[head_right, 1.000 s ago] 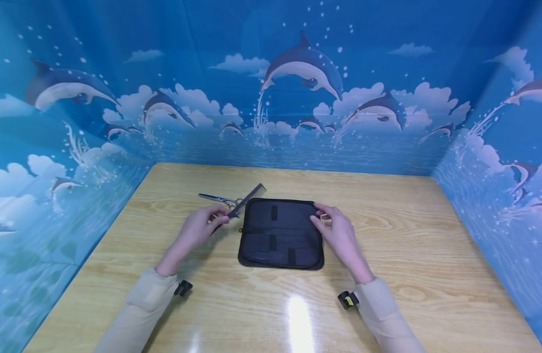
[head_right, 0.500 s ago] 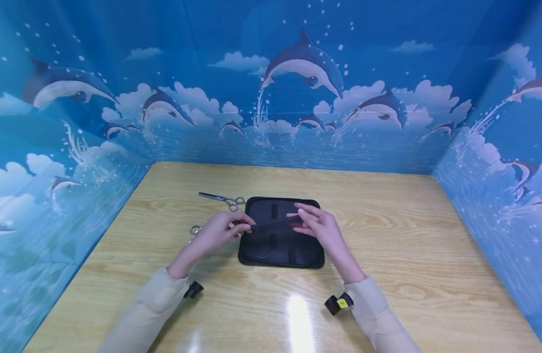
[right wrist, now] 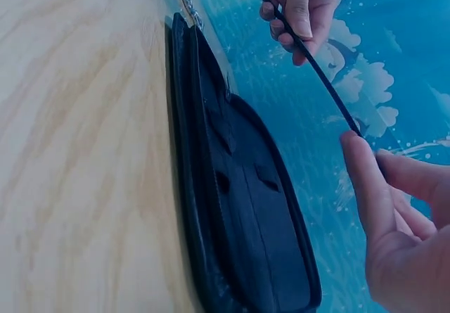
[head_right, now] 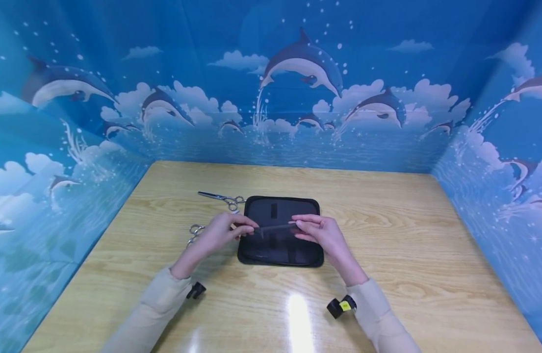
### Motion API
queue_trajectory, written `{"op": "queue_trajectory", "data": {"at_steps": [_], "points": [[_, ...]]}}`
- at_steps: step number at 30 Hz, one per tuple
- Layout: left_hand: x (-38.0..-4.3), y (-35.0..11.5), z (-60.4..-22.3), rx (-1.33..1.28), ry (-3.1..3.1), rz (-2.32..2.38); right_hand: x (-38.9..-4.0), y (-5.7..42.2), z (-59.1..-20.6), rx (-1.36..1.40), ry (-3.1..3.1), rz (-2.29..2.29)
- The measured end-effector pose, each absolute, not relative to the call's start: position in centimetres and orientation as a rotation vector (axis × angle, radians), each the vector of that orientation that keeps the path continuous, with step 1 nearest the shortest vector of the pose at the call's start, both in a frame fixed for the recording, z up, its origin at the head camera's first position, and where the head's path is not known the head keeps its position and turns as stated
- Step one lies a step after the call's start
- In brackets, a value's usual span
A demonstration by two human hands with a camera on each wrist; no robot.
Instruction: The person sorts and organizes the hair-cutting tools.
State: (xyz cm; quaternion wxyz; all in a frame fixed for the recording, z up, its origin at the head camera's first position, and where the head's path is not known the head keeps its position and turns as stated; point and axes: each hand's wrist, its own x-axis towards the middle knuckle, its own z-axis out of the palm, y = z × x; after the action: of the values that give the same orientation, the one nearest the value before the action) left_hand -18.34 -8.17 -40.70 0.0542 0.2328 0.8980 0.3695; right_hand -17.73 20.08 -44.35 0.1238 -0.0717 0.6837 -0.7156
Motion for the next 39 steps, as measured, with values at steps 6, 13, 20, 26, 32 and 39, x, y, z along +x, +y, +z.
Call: {"op": "queue_trajectory", "data": {"at_steps": [6,13,20,26,32,39], "points": [[-18.5,-8.1,-41.0,0.742,2.751,1.068,-16.9,20.0,-43.1,-0.113,2.025,-1.912],[-18.5,-8.0,-41.3,0.709,2.758,1.030,-17.0,19.9,-43.4,-0.074,2.036,-1.907],[-18.7,-8.1,-41.5,0.678,2.742,1.067,-17.1,20.1,-43.5,-0.068,2.047,-1.936],[-19.6,-8.8,-41.8,0.523,2.655,1.273,-17.3,21.0,-43.4,-0.003,2.066,-1.960],[-20.7,-9.1,-41.7,0.297,2.724,1.492,-17.9,22.8,-43.2,0.020,2.062,-2.028],[-21.6,-8.7,-42.5,0.151,2.862,1.557,-18.6,24.9,-43.2,0.097,2.003,-2.133]]}}
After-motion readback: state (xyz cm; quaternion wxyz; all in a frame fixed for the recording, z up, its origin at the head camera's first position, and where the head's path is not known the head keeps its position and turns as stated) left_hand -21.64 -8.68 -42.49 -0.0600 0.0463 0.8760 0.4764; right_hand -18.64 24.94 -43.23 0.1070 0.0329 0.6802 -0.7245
